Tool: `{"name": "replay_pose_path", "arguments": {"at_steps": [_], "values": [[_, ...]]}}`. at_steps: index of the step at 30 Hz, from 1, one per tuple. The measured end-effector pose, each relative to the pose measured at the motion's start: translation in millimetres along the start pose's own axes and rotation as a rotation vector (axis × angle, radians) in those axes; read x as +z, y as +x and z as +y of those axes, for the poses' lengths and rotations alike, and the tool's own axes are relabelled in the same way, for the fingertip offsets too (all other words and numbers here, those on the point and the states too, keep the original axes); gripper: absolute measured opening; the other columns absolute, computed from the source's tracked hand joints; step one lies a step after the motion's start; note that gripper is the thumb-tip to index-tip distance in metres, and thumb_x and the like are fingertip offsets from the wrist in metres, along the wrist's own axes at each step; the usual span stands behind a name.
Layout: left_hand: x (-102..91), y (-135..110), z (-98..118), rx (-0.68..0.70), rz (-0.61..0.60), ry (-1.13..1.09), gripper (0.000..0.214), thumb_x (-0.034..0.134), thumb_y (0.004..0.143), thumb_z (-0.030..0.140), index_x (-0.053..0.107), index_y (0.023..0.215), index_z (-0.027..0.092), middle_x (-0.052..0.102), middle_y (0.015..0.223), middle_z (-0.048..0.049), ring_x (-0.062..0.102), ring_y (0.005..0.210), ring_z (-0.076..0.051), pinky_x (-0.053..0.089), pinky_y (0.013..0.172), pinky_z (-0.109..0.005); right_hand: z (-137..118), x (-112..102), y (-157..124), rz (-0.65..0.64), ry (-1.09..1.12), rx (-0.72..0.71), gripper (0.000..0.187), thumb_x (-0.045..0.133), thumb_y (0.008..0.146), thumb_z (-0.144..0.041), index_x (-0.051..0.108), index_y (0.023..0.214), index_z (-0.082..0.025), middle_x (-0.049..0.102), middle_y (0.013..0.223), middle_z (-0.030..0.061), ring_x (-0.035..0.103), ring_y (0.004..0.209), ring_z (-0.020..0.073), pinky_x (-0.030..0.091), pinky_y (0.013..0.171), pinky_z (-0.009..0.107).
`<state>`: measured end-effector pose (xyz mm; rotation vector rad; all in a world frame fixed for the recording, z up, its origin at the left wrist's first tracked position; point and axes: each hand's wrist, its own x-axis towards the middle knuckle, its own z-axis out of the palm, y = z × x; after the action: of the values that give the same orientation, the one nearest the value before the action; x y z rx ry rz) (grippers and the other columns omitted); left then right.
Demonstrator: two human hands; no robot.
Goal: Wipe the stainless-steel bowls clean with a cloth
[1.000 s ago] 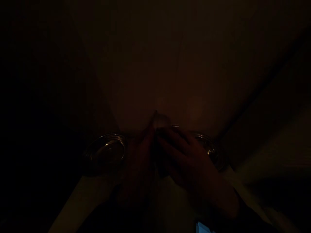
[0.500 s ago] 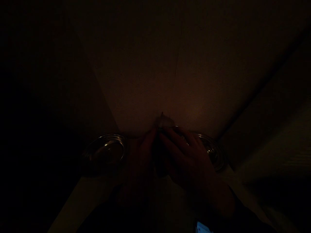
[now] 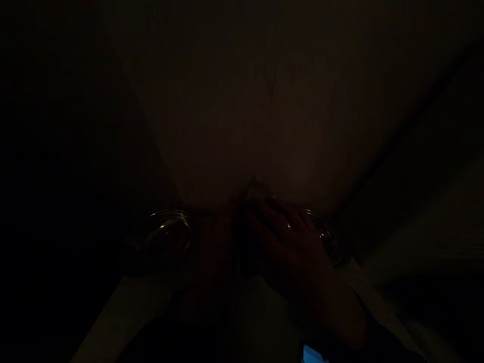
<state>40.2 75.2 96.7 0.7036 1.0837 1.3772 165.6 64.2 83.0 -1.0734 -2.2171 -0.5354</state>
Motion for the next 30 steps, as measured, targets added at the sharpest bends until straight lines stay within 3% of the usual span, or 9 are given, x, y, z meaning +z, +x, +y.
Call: {"name": "replay_pose_path", "arguments": {"at_steps": [4,8,12,15,18,21,27,30], "values": [[2.9,-1.3,-1.0,-0.045,-0.005,0.066,0.031,0.06,0.075,0.051,0.072,0.075,0.023,0.074,0.079,-0.0047,0.069,0.082,-0.024,0.052,0.064,-0.03,13.7,1.3,1.7,-0.023,0.022,0.127,0.042,0.04,0.093,-0.026,0.05,0.132,-0.011,0.054,0.133,0.0134,0.05,0.113,0.0304,0.046,0.09,0.051],[4.8,-1.3,3.5,-0.061,0.001,0.064,0.027,0.058,0.078,0.046,0.071,0.072,0.023,0.072,0.072,-0.0044,0.068,0.077,-0.023,0.052,0.064,-0.03,10.8,1.0,-0.9,-0.016,0.026,0.05,0.042,0.045,0.091,-0.026,0.051,0.13,-0.009,0.053,0.134,0.0135,0.048,0.115,0.0318,0.047,0.089,0.05],[4.7,-5.1,11.7,0.102,0.038,0.039,0.013,0.059,0.077,0.03,0.069,0.071,0.025,0.072,0.08,-0.0016,0.066,0.083,-0.02,0.051,0.068,-0.026,0.1,1.6,-4.1,-0.004,0.002,-0.026,0.041,0.048,0.089,-0.023,0.054,0.127,-0.009,0.054,0.133,0.0131,0.047,0.114,0.0328,0.046,0.088,0.05],[4.3,-5.7,13.8,0.118,0.079,0.075,0.011,0.059,0.075,0.024,0.068,0.069,0.023,0.071,0.082,-0.0023,0.065,0.085,-0.019,0.05,0.07,-0.024,-3.4,2.7,-4.9,-0.007,0.008,-0.056,0.041,0.049,0.088,-0.021,0.054,0.128,-0.01,0.054,0.133,0.0127,0.045,0.115,0.0336,0.046,0.088,0.051],[2.9,-1.6,9.3,0.079,0.102,0.089,0.011,0.061,0.075,0.03,0.067,0.073,0.021,0.071,0.082,-0.003,0.065,0.082,-0.018,0.049,0.068,-0.025,-3.5,4.3,-4.7,0.005,0.018,-0.056,0.041,0.05,0.087,-0.021,0.054,0.127,-0.012,0.054,0.133,0.0114,0.044,0.116,0.0339,0.044,0.088,0.053],[1.1,2.6,1.9,0.125,0.097,0.127,0.015,0.062,0.074,0.032,0.067,0.079,0.019,0.071,0.082,-0.0023,0.065,0.08,-0.017,0.048,0.068,-0.024,0.7,5.9,-3.1,-0.005,0.038,-0.023,0.041,0.05,0.089,-0.024,0.053,0.129,-0.014,0.054,0.134,0.0099,0.044,0.117,0.0331,0.043,0.091,0.053],[4.8,-1.1,1.0,0.046,0.05,0.192,0.015,0.062,0.076,0.033,0.069,0.078,0.02,0.072,0.083,-0.0042,0.066,0.08,-0.019,0.049,0.066,-0.025,12.5,6.5,0.4,-0.053,0.081,0.163,0.044,0.042,0.092,-0.027,0.049,0.132,-0.012,0.052,0.135,0.0127,0.048,0.114,0.0309,0.046,0.09,0.051],[4.5,-1.3,4.2,0.06,0.089,0.177,0.013,0.059,0.077,0.031,0.068,0.076,0.021,0.071,0.085,-0.004,0.065,0.079,-0.018,0.048,0.068,-0.026,5.8,5.6,-0.9,-0.049,0.074,0.096,0.044,0.045,0.09,-0.026,0.05,0.131,-0.011,0.052,0.136,0.0122,0.047,0.115,0.0322,0.045,0.091,0.05]]}}
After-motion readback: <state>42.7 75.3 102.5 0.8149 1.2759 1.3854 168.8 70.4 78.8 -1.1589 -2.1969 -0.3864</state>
